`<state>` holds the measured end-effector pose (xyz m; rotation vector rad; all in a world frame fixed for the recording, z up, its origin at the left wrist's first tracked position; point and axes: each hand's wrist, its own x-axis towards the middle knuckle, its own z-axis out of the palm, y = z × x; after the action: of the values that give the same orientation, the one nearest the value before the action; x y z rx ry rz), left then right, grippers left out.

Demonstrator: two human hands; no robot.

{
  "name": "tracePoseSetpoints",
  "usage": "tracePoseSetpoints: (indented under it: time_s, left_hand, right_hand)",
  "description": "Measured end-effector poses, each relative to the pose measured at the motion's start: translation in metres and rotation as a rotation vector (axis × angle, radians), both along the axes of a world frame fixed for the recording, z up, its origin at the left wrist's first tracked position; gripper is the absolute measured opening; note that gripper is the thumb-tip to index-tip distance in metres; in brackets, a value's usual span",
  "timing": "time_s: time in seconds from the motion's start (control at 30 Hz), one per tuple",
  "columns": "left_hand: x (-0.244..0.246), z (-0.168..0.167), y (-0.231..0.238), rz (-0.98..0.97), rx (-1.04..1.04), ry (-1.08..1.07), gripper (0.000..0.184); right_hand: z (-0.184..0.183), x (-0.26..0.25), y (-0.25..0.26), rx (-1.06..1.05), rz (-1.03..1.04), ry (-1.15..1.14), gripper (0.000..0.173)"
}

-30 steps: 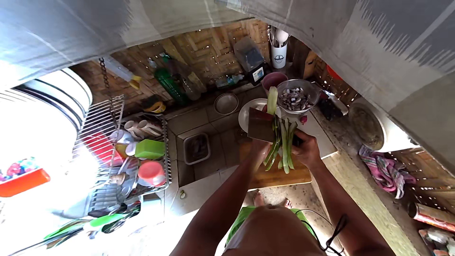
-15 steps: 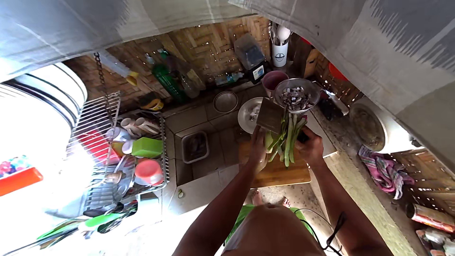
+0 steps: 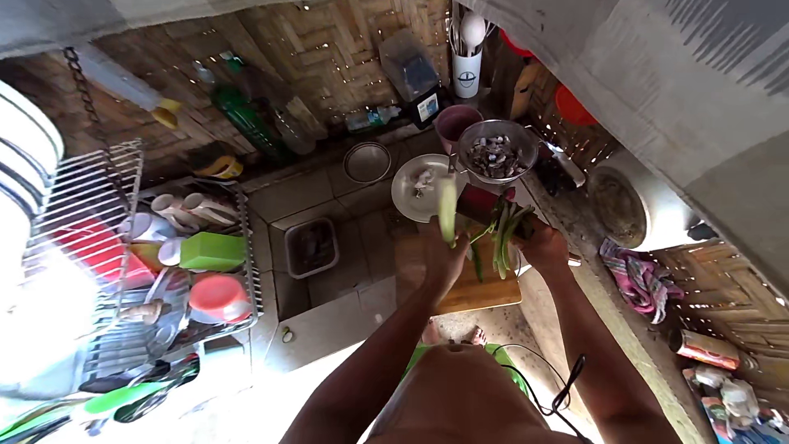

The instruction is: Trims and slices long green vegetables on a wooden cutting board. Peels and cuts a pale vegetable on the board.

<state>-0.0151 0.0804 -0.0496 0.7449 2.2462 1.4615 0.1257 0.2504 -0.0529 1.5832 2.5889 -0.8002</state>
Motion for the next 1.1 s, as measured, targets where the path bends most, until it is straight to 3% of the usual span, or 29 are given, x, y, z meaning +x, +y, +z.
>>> tracePoseSetpoints:
  time_s: [0.17,0.4,0.63,0.87,0.97,1.1]
  left_hand:
    - [0.029,0.010,0.058,-0.240,-0.234,0.163,0.057]
    - [0.049,-0.018,0.089,-0.370,-0.495,0.264,0.072]
    - [0.035,-0.042,0.102,-0.336,-0.545,0.192,0.060]
    - [0.004,-0.066,0.096,-0.278,-0.601,0.144,0.054]
    - [-0.007,-0.075,0.082,-0.242,-0.528,0.137,0.059]
    - [-0.018,-0.081,0.050,-0.125,-0.463,0.154,0.048]
  right_hand:
    - [-0.002,0.006,-0.005,0.044,-0.011,-0.154,0.057]
    - [-0.009,0.017,-0.018,0.108,0.019,-0.237,0.045]
    - [-0.009,0.021,-0.017,0.130,0.153,-0.257,0.067]
    - [0.054,0.064,-0.013,0.152,0.199,-0.405,0.066]
    - [0.074,0.080,-0.012,0.217,0.142,-0.379,0.066]
    - [0.075,0.090,-0.004,0.043,0.080,-0.196,0.076]
